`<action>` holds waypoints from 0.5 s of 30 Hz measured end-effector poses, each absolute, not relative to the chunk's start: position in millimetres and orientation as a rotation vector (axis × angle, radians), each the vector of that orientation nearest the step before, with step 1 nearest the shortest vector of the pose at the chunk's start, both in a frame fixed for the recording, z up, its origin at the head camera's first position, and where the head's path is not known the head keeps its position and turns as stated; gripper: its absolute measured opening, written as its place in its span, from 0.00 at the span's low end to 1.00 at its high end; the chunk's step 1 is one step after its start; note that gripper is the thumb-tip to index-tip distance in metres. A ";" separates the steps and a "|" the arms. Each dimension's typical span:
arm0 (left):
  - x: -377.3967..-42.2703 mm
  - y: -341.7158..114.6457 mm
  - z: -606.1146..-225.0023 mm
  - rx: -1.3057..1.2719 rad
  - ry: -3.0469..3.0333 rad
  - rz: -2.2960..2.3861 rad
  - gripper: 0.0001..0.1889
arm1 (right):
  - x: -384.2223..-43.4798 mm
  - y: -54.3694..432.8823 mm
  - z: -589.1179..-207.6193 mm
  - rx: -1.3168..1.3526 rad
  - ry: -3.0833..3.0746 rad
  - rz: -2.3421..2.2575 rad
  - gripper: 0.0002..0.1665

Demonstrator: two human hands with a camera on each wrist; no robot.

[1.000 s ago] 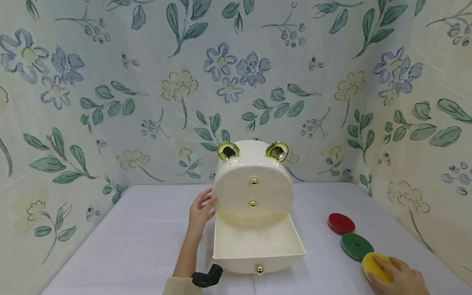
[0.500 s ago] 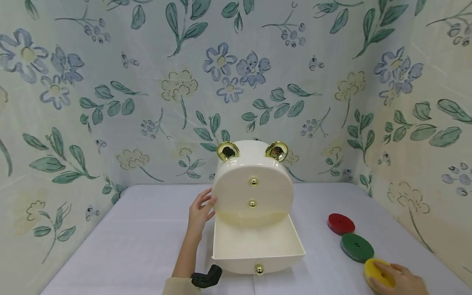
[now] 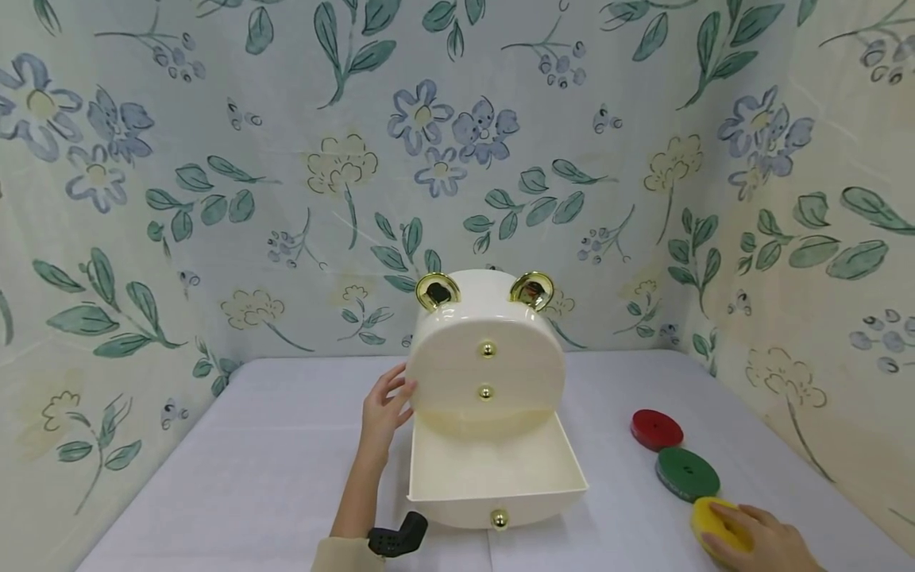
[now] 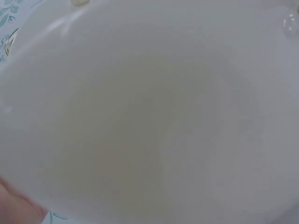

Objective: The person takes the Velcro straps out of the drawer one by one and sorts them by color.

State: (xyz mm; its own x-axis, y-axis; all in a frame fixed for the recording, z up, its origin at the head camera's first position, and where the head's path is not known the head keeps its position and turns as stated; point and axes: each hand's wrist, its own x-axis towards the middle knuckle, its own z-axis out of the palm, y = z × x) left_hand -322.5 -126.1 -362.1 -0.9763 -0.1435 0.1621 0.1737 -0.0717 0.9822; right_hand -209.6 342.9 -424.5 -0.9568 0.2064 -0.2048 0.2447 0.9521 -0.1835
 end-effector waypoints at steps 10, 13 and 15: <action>-339.2 -128.3 -379.3 -0.029 -1.983 -2.143 0.25 | -213.7 348.3 -430.3 0.309 2.918 -0.334 0.57; -338.8 -128.3 -379.9 -0.026 -1.979 -2.146 0.25 | -214.1 350.4 -432.3 0.284 2.913 -0.336 0.57; -338.6 -128.2 -380.5 -0.023 -1.975 -2.154 0.25 | -213.4 350.9 -432.8 0.285 2.887 -0.353 0.58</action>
State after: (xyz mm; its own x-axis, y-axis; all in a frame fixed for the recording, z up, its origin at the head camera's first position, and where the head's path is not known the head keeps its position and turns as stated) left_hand -338.6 -128.2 -380.5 -0.9759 -0.1499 0.1588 0.1712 -0.0736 0.9825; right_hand -213.4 350.9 -432.8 -0.9572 0.1638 -0.2385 0.2164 0.9524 -0.2146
